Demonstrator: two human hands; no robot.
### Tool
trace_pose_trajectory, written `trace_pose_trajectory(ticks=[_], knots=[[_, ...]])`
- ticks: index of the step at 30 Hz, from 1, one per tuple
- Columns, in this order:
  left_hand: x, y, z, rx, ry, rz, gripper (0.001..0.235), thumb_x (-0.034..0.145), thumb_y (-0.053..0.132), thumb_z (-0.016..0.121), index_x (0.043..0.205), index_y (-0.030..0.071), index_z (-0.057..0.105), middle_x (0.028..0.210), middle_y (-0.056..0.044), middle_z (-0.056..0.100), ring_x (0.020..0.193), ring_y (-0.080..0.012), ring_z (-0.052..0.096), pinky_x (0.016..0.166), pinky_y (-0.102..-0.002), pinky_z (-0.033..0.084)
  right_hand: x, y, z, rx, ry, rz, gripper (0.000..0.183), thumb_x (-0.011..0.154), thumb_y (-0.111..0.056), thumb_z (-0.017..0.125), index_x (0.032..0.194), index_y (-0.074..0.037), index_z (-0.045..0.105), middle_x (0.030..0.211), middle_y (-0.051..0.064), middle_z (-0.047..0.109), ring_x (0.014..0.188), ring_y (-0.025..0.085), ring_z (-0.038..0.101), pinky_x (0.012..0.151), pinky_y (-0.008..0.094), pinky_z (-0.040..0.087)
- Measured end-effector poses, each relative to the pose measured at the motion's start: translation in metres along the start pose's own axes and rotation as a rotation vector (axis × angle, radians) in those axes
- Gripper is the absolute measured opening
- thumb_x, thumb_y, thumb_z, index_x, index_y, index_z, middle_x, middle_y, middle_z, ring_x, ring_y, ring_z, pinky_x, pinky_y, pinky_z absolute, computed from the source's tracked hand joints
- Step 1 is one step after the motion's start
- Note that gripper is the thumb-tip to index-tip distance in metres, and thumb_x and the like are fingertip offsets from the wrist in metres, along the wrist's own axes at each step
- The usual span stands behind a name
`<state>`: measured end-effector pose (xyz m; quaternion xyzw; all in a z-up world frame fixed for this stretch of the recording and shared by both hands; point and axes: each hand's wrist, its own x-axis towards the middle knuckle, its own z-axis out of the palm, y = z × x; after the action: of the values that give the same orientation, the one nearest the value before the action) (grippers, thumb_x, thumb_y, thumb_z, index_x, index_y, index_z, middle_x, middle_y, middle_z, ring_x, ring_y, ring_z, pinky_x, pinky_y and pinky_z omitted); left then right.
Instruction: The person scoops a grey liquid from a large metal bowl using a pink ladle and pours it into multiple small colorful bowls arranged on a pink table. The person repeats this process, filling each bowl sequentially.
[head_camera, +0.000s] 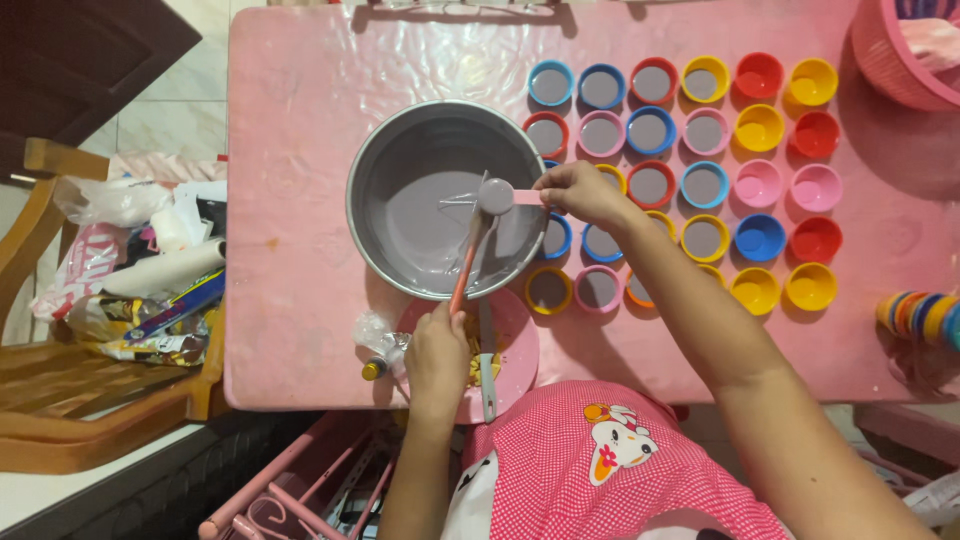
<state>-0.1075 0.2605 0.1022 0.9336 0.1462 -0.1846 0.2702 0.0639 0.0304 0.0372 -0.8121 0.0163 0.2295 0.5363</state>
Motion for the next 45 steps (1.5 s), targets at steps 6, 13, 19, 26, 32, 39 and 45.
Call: trace_pose_trajectory(ticks=[6, 13, 19, 26, 32, 39, 45], knots=[[-0.009, -0.002, 0.013, 0.091, 0.067, 0.067, 0.031, 0.090, 0.027, 0.047, 0.111, 0.008, 0.058, 0.085, -0.017, 0.060, 0.081, -0.0393, 0.063, 0.070, -0.050, 0.051, -0.001, 0.020, 0.002, 0.051, 0.204, 0.011, 0.015, 0.077, -0.014, 0.064, 0.090, -0.015, 0.070, 0.066, 0.003, 0.065, 0.051, 0.010, 0.060, 0.048, 0.019, 0.047], [-0.019, 0.000, 0.019, 0.119, 0.077, 0.096, 0.032, 0.089, 0.030, 0.049, 0.112, 0.011, 0.059, 0.083, -0.015, 0.059, 0.079, -0.0379, 0.063, 0.068, -0.048, 0.051, -0.010, 0.006, 0.005, 0.052, 0.262, -0.018, 0.016, 0.076, -0.014, 0.062, 0.090, -0.015, 0.070, 0.063, 0.002, 0.064, 0.046, 0.010, 0.059, 0.046, 0.020, 0.046], [-0.017, 0.004, 0.025, 0.151, 0.099, 0.103, 0.032, 0.089, 0.030, 0.048, 0.112, 0.011, 0.059, 0.082, -0.013, 0.058, 0.077, -0.0358, 0.064, 0.066, -0.046, 0.052, -0.027, -0.019, 0.011, 0.167, 0.240, -0.046, 0.019, 0.076, -0.008, 0.062, 0.094, -0.005, 0.068, 0.066, 0.007, 0.062, 0.047, 0.009, 0.054, 0.044, 0.020, 0.046], [-0.007, 0.002, 0.024, 0.133, 0.164, 0.099, 0.030, 0.089, 0.027, 0.049, 0.111, 0.010, 0.060, 0.079, -0.014, 0.057, 0.074, -0.0388, 0.064, 0.065, -0.049, 0.052, -0.034, -0.018, 0.015, 0.210, 0.181, -0.081, 0.021, 0.077, -0.007, 0.060, 0.096, -0.003, 0.067, 0.065, 0.007, 0.063, 0.048, 0.008, 0.053, 0.045, 0.018, 0.043], [0.003, -0.001, 0.025, 0.154, 0.193, 0.053, 0.026, 0.089, 0.027, 0.048, 0.103, 0.010, 0.062, 0.076, -0.014, 0.058, 0.074, -0.0380, 0.064, 0.064, -0.048, 0.052, -0.029, 0.013, 0.017, 0.241, 0.174, -0.062, 0.019, 0.076, -0.007, 0.061, 0.094, -0.004, 0.068, 0.064, 0.008, 0.063, 0.046, 0.009, 0.054, 0.043, 0.019, 0.042], [0.017, 0.009, 0.036, 0.306, 0.220, -0.014, 0.027, 0.089, 0.031, 0.048, 0.083, 0.009, 0.062, 0.073, -0.010, 0.058, 0.071, -0.0314, 0.065, 0.063, -0.043, 0.052, -0.040, 0.035, -0.008, 0.300, 0.204, -0.067, 0.018, 0.076, -0.008, 0.061, 0.091, -0.009, 0.070, 0.064, 0.007, 0.064, 0.048, 0.009, 0.056, 0.043, 0.019, 0.044], [0.021, 0.055, 0.039, 0.293, 0.458, 0.333, 0.015, 0.080, 0.023, 0.059, 0.090, 0.012, 0.063, 0.078, -0.007, 0.053, 0.075, -0.0280, 0.060, 0.064, -0.039, 0.049, -0.077, 0.030, -0.043, 0.390, 0.318, -0.084, 0.022, 0.077, -0.006, 0.060, 0.097, -0.002, 0.067, 0.066, 0.008, 0.063, 0.049, 0.008, 0.052, 0.046, 0.018, 0.043]])
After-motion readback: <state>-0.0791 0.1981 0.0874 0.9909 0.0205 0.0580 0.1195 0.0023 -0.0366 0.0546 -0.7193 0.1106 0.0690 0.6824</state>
